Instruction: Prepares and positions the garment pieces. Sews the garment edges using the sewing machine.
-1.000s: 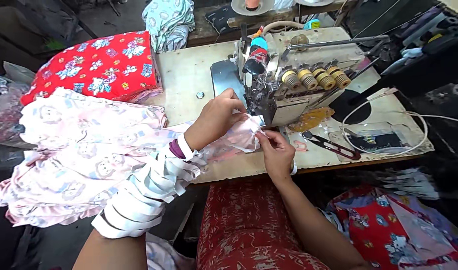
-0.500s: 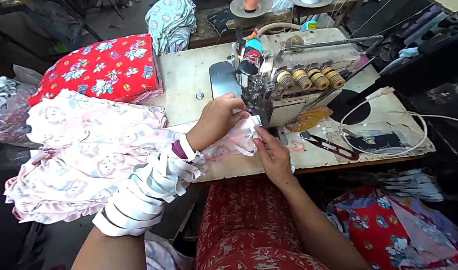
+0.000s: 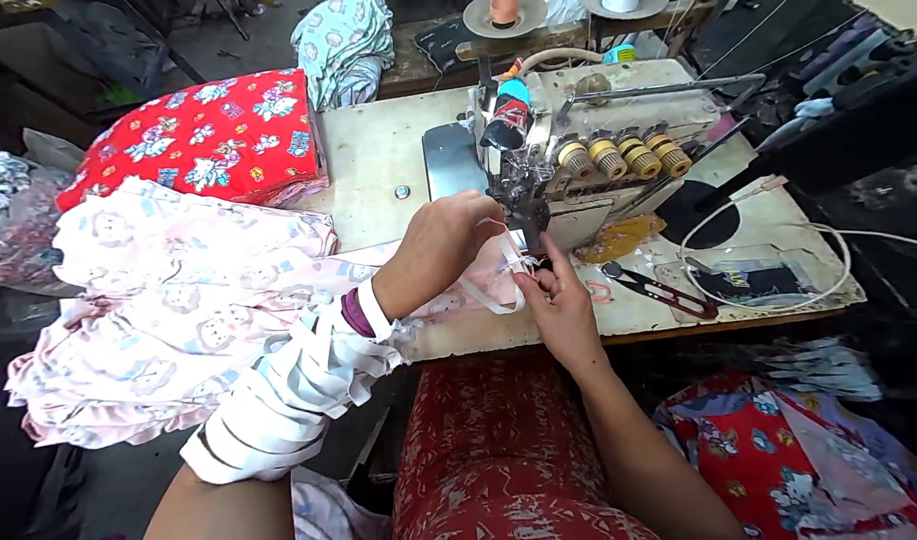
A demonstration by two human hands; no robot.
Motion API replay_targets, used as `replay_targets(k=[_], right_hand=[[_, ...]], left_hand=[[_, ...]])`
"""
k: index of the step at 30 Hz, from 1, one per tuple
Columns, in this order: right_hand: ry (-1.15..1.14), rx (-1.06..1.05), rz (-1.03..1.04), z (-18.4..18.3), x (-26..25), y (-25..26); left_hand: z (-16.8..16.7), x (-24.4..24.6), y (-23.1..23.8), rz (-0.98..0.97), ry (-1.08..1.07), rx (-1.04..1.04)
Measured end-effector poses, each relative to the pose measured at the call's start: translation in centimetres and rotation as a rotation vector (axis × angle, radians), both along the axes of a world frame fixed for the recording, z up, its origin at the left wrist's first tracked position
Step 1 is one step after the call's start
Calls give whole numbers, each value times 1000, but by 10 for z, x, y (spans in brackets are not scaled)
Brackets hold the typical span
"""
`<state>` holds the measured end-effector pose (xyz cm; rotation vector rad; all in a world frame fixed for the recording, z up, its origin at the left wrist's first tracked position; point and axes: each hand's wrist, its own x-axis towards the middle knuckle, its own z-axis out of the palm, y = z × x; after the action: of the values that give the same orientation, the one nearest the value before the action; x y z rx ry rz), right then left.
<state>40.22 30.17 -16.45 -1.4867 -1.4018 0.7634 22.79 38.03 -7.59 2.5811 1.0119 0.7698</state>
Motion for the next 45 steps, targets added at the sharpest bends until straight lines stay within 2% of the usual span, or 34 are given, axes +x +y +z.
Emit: replay_targets(k=[4, 9, 13, 17, 22, 31, 33, 36, 38, 40, 42, 43, 45], right_hand=[[137, 48, -33, -8, 3, 1], [179, 10, -16, -8, 5, 3], [270, -42, 8, -6, 1, 1], [451, -35, -61, 10, -10, 10], [481, 8, -132, 18, -16, 23], [442, 16, -164, 18, -20, 22], [361, 77, -129, 14, -18, 20], [0, 136, 35, 13, -11, 12], [-204, 80, 139, 23, -6, 2], [-345, 58, 159, 28, -2, -4], [-456, 220, 88, 24, -4, -5], [-487, 381, 23, 20, -5, -2], [-425, 682, -58, 20, -6, 6]], left_hand=[[-23, 5, 17, 29, -33, 1], [-13, 4, 7, 33, -48, -42], [-34, 9, 24, 154, -86, -101], [-29, 15, 50, 303, -111, -222], [-30, 26, 75, 400, -171, -255], [-25, 31, 71, 451, -190, -301], [-24, 33, 71, 459, -184, -328], [-15, 18, 73, 293, -181, -356], [10, 0, 66, 139, -77, -322], [42, -9, 46, 14, 101, -285], [61, -11, 23, -15, 268, -336], [63, -9, 13, 19, 256, -408], [69, -3, -7, 101, -32, -669]])
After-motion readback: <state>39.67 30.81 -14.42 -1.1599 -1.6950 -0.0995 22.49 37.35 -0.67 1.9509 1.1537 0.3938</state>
